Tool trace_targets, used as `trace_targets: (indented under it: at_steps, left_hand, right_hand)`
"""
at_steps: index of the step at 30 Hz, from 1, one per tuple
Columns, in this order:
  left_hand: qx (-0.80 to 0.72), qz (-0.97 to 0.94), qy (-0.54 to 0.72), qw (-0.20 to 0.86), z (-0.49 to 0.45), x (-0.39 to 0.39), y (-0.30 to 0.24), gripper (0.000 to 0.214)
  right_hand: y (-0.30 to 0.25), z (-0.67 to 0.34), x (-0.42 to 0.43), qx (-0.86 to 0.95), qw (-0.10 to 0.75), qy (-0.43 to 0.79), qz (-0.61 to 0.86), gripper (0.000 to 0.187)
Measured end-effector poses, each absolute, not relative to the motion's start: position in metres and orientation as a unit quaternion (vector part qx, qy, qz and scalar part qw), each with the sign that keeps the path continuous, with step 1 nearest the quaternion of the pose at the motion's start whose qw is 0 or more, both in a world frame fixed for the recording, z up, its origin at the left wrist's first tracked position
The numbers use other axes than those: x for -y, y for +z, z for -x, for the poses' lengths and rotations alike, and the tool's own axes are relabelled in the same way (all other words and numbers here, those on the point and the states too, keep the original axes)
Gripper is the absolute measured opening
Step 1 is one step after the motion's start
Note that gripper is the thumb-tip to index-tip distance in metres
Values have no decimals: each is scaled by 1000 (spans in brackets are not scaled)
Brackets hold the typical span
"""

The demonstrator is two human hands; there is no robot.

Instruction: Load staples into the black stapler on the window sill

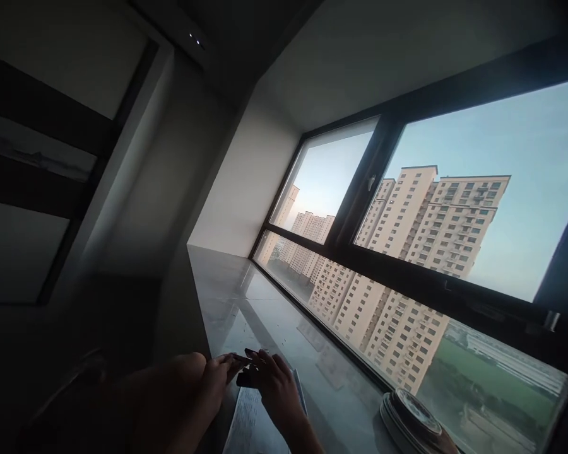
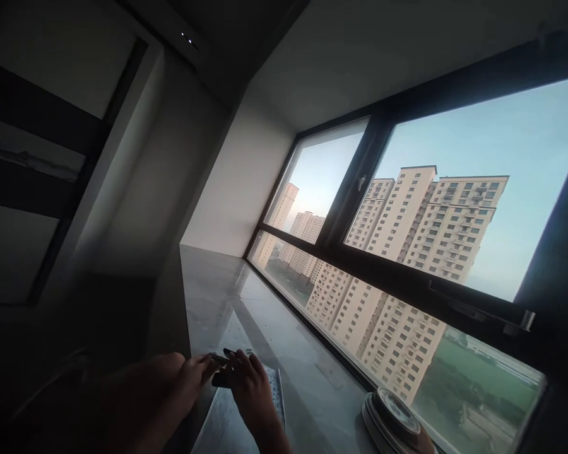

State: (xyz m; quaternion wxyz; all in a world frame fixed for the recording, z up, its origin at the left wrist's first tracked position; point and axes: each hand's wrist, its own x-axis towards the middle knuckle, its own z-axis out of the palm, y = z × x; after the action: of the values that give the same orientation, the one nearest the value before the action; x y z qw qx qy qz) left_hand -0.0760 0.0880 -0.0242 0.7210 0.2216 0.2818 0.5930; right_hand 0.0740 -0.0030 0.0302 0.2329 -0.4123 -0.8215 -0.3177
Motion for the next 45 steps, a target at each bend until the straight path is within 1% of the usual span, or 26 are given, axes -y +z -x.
trace_targets:
  at_steps: [2,3,5,7,8,10,12,13,14,15,17,18,20,22,23,25,29,32,36,39,41,42,43,45]
  left_hand:
    - [-295,-245,591,709,81,-93,-26,11]
    - [-302,-259,594,699,84,-96,-27,10]
    - [-315,-292,604,671,91,-103,-27,8]
    - [-334,-335,604,641,96,-106,-23,13]
    - [-347,-362,596,628,97,-106,-20,17]
    - [-374,-424,566,599,99,-101,-10,28]
    - [-383,-495,536,567,97,-91,1,38]
    - [-380,-530,524,549,96,-85,6,42]
    - [-372,-563,511,532,94,-80,10,43]
    - [-359,-597,495,520,92,-75,14,44]
    - [-342,-644,463,504,86,-68,21,45]
    - [-330,-664,446,501,82,-67,23,45]
    - [-306,-692,414,507,73,-66,28,46]
    - [-286,-709,383,518,62,-67,34,48]
    - [-280,-718,369,520,56,-68,38,48]
    - [-262,-736,339,524,43,-69,47,48]
    - [-253,-764,285,521,16,-71,64,46]
    - [-249,-774,257,522,3,-73,71,46]
    - [-223,-795,251,506,-14,-81,74,50]
    - [-220,-814,257,472,-31,-102,80,51]
    - [-225,-819,276,450,-42,-122,84,49]
    - [-227,-824,285,435,-45,-131,85,45]
    - [-227,-832,285,420,-46,-140,84,36]
    - [-222,-853,259,395,-43,-153,78,18]
  right_hand:
    - [36,-80,0,797,289,-250,468,48]
    - [38,-86,-2,773,318,-202,510,45]
    - [40,-102,-6,722,352,-90,589,29]
    - [39,-123,-9,694,347,10,631,10]
    - [37,-134,-10,693,335,47,637,11]
    - [33,-152,-8,699,310,97,637,18]
    - [35,-162,-3,706,301,121,629,30]
    - [38,-163,0,711,307,125,620,38]
    - [44,-162,3,713,335,112,605,52]
    - [50,-159,5,721,362,104,581,58]
    - [65,-150,8,735,423,102,520,50]
    - [70,-145,9,754,438,121,474,48]
    - [75,-139,10,775,468,143,399,37]
    - [72,-137,9,778,490,152,362,23]
    - [68,-139,8,774,500,154,357,19]
    - [60,-144,6,754,527,167,356,21]
    - [53,-159,6,686,599,220,349,35]
    - [56,-169,9,679,599,245,347,35]
    - [57,-181,5,658,612,233,371,33]
    - [52,-193,-3,604,656,186,413,31]
    - [45,-206,-5,565,660,114,482,23]
    - [40,-213,-4,546,643,75,532,17]
    - [34,-221,-2,529,609,41,589,12]
    - [20,-237,1,497,505,8,706,10]
